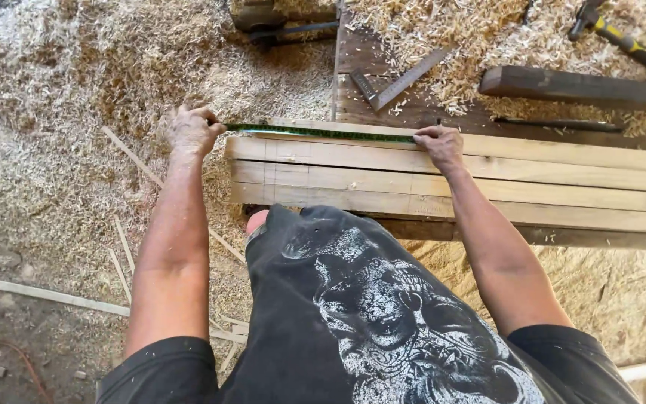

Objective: Measure and mark wooden planks using a measuring tape, pencil, and try square.

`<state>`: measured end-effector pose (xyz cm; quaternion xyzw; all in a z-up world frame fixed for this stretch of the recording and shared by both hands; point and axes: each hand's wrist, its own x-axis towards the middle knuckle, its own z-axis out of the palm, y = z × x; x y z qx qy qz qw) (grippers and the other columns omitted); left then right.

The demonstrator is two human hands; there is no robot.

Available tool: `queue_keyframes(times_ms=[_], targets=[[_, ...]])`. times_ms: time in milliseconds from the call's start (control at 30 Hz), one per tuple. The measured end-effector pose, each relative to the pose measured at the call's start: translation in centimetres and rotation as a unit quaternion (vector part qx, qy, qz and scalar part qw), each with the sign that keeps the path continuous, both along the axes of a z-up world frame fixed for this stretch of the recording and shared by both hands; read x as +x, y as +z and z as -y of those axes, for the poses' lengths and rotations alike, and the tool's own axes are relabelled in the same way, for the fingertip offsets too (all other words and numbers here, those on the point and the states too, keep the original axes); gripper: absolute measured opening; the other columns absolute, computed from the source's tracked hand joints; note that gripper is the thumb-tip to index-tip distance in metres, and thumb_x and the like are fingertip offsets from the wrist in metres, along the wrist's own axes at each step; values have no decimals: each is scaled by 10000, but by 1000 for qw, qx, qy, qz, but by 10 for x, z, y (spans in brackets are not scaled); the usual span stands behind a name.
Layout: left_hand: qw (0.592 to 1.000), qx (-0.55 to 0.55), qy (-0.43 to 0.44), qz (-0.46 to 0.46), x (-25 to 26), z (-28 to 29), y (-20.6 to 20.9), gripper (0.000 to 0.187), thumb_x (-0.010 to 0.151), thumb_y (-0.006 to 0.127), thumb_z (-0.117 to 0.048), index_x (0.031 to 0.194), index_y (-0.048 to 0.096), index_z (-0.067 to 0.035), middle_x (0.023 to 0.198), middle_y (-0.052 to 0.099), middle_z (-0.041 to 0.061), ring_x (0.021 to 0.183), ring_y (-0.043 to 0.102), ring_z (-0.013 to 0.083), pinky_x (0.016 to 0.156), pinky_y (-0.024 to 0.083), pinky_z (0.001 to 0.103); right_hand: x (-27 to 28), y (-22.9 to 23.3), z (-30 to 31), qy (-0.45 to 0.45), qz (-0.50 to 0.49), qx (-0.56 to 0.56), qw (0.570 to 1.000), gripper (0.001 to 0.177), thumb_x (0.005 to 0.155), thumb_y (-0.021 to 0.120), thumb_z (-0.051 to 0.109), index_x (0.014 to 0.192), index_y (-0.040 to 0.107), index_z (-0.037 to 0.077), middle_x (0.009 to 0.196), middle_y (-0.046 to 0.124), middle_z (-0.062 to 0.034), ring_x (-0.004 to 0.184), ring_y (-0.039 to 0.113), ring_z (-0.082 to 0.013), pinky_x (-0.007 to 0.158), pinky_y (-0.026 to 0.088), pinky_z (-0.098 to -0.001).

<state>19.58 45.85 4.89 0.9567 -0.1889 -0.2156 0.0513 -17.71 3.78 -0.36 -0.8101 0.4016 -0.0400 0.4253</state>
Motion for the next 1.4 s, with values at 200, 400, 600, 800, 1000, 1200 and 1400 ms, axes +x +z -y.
queue_keyframes(times_ms=[200,400,600,800,1000,1200,1400], targets=[[999,-37,10,21,-7,-3,-10,289,790,849,-461,1021,799,-294,1319,547,113,1326,410,336,1012,425,560,1,6,-3,-11,-17,-7,1000,159,864,821,211,1007,833,145,908,792,-15,799,707,-98,744,574,-238],[999,-44,13,7,-8,-2,-6,293,821,841,-458,1041,791,-271,1268,571,121,1305,442,323,1040,440,525,2,15,-6,-17,-18,14,1000,163,873,811,218,1021,828,151,911,792,-14,795,706,-92,743,580,-238],[996,-85,2,18,-15,11,-27,303,809,864,-481,1020,816,-269,1263,582,128,1284,465,332,1076,435,499,3,12,-7,-18,-9,-6,1000,151,864,815,196,1003,834,141,894,791,-17,778,709,-95,727,582,-242],[998,-67,9,-16,-23,24,-5,465,669,925,-586,983,814,-261,1293,587,108,1299,459,325,1075,449,482,1,3,-8,-33,-6,-10,999,136,864,813,181,995,833,150,885,792,-10,763,703,-97,691,585,-250],[999,-26,35,-25,-30,33,10,500,656,910,-618,990,806,-260,1348,582,84,1342,447,312,1079,452,499,-2,-11,-7,-29,22,-26,999,123,867,802,174,979,834,137,888,799,-22,762,704,-87,699,580,-261],[999,-7,39,-8,-34,37,14,502,625,915,-616,974,805,-271,1347,564,75,1344,418,303,1081,427,493,-3,-5,-3,-67,22,-30,997,480,1036,504,481,967,811,119,843,764,-66,626,619,-97,536,517,-314],[999,-10,39,-8,-32,36,9,528,627,908,-631,996,800,-268,1346,568,89,1343,431,308,1064,455,492,17,32,-66,-113,108,224,962,789,978,381,713,1008,696,-10,878,766,-119,565,638,-132,448,510,-310]])
